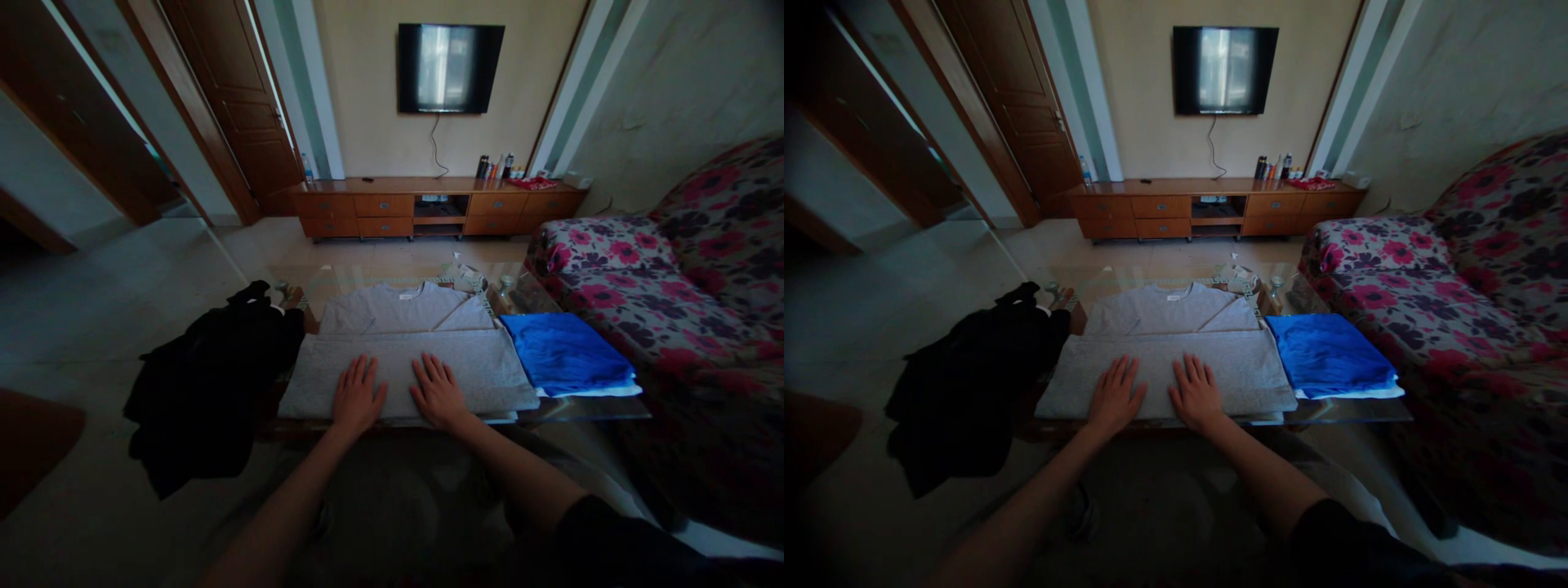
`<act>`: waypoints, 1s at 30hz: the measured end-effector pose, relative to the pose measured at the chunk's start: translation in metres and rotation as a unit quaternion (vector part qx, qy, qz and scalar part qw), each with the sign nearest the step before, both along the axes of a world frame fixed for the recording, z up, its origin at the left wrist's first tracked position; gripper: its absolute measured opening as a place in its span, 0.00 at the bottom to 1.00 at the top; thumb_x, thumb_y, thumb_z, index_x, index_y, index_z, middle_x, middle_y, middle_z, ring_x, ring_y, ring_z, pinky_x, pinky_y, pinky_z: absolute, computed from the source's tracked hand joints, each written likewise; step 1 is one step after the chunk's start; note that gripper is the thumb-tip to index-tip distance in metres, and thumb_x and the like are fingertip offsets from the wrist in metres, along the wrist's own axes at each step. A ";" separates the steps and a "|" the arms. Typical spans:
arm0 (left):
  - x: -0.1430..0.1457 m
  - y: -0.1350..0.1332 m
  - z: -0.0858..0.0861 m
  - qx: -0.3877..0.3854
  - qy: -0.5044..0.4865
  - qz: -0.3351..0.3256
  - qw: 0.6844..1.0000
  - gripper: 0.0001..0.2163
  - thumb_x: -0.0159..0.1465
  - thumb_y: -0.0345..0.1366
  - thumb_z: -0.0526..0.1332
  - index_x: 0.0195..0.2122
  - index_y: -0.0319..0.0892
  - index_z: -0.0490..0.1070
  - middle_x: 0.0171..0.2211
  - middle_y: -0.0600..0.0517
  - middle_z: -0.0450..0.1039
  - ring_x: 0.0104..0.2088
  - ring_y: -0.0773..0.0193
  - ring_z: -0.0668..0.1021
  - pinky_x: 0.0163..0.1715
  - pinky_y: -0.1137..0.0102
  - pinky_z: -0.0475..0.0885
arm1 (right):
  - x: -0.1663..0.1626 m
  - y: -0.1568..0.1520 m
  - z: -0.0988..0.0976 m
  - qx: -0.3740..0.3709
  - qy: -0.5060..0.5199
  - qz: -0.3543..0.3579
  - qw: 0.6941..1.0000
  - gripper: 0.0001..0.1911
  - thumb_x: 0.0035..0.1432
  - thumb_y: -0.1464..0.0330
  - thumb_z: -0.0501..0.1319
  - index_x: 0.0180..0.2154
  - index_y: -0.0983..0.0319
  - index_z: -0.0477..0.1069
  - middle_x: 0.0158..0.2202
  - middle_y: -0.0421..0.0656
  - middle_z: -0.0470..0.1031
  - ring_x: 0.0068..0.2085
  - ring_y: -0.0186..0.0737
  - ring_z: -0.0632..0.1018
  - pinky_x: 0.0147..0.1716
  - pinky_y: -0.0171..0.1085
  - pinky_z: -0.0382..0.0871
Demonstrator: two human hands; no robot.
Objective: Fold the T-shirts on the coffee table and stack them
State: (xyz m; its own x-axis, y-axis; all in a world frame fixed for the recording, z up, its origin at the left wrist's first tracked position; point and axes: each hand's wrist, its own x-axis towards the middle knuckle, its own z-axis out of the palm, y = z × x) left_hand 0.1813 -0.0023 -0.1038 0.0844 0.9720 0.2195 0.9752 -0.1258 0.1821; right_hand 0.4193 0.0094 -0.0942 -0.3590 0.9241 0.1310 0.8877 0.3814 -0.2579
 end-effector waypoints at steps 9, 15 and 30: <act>-0.077 -0.006 -0.001 -0.028 0.010 0.037 0.999 0.33 0.71 0.53 0.48 0.73 0.43 0.53 0.75 0.43 0.45 0.74 0.50 0.50 0.70 0.52 0.48 | 0.113 0.004 -0.007 0.000 -0.035 -0.084 0.996 0.38 0.71 0.51 0.47 0.74 0.61 0.46 0.76 0.48 0.40 0.75 0.48 0.45 0.72 0.51 0.41; -0.112 -0.001 -0.008 -0.021 0.018 0.077 0.997 0.36 0.70 0.54 0.49 0.73 0.38 0.50 0.74 0.39 0.47 0.74 0.48 0.50 0.70 0.52 0.47 | 0.150 0.005 -0.012 0.007 -0.044 -0.173 0.984 0.41 0.70 0.48 0.48 0.74 0.63 0.47 0.76 0.50 0.41 0.75 0.49 0.42 0.72 0.53 0.39; -0.107 0.033 0.020 0.006 0.063 0.080 0.995 0.25 0.72 0.49 0.47 0.57 0.36 0.70 0.61 0.34 0.69 0.63 0.45 0.69 0.63 0.52 0.60 | 0.151 0.052 0.002 0.056 -0.049 -0.222 0.972 0.36 0.71 0.51 0.42 0.66 0.70 0.61 0.73 0.59 0.51 0.72 0.58 0.53 0.68 0.54 0.50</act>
